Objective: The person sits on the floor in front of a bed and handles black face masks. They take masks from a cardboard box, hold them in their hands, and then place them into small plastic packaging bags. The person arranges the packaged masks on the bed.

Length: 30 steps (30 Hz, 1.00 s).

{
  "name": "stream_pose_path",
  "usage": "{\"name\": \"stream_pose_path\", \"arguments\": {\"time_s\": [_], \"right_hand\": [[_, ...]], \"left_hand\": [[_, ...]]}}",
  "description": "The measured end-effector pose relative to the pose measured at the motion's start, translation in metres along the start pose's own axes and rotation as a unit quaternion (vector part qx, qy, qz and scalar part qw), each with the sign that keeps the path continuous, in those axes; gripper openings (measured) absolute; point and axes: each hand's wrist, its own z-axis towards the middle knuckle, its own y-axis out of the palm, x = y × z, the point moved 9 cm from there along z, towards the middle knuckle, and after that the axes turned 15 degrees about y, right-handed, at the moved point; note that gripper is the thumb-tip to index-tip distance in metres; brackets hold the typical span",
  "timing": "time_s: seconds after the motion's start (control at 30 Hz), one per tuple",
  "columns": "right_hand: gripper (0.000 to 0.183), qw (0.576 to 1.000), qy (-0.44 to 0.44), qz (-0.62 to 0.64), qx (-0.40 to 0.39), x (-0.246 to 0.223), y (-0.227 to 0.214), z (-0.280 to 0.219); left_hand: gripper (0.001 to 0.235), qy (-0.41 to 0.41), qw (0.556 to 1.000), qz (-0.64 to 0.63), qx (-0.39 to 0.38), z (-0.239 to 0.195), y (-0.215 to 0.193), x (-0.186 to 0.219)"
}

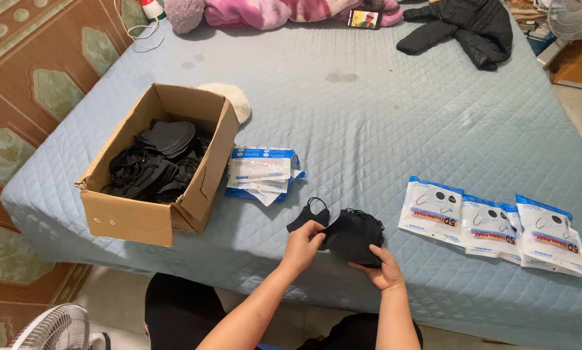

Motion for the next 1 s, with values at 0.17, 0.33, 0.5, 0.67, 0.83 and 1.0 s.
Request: {"name": "stream_pose_path", "arguments": {"time_s": [0.17,0.33,0.5,0.67,0.83,1.0], "right_hand": [[0.043,1.000,-0.015,0.017,0.007,0.002,-0.025,0.015],[0.049,0.996,-0.046,0.080,0.012,0.001,-0.037,0.018],[0.046,0.995,-0.050,0.086,0.013,0.000,-0.032,0.013],[0.046,0.996,-0.038,0.076,0.016,0.001,-0.038,0.019],[0.047,0.997,-0.027,0.071,0.025,0.003,-0.038,0.019],[0.046,0.997,-0.031,0.068,0.019,0.002,-0.041,0.023]], "left_hand": [[0.004,-0.028,0.977,-0.200,0.064,0.011,-0.029,-0.004],[0.025,-0.082,0.946,-0.288,0.121,0.012,-0.053,-0.061],[0.037,-0.153,0.973,-0.166,0.037,-0.005,-0.061,-0.056],[0.039,-0.160,0.978,-0.133,0.027,-0.003,-0.060,-0.062],[0.041,-0.161,0.978,-0.128,0.029,-0.004,-0.060,-0.061],[0.038,-0.149,0.983,-0.105,0.024,-0.003,-0.061,-0.061]]}}
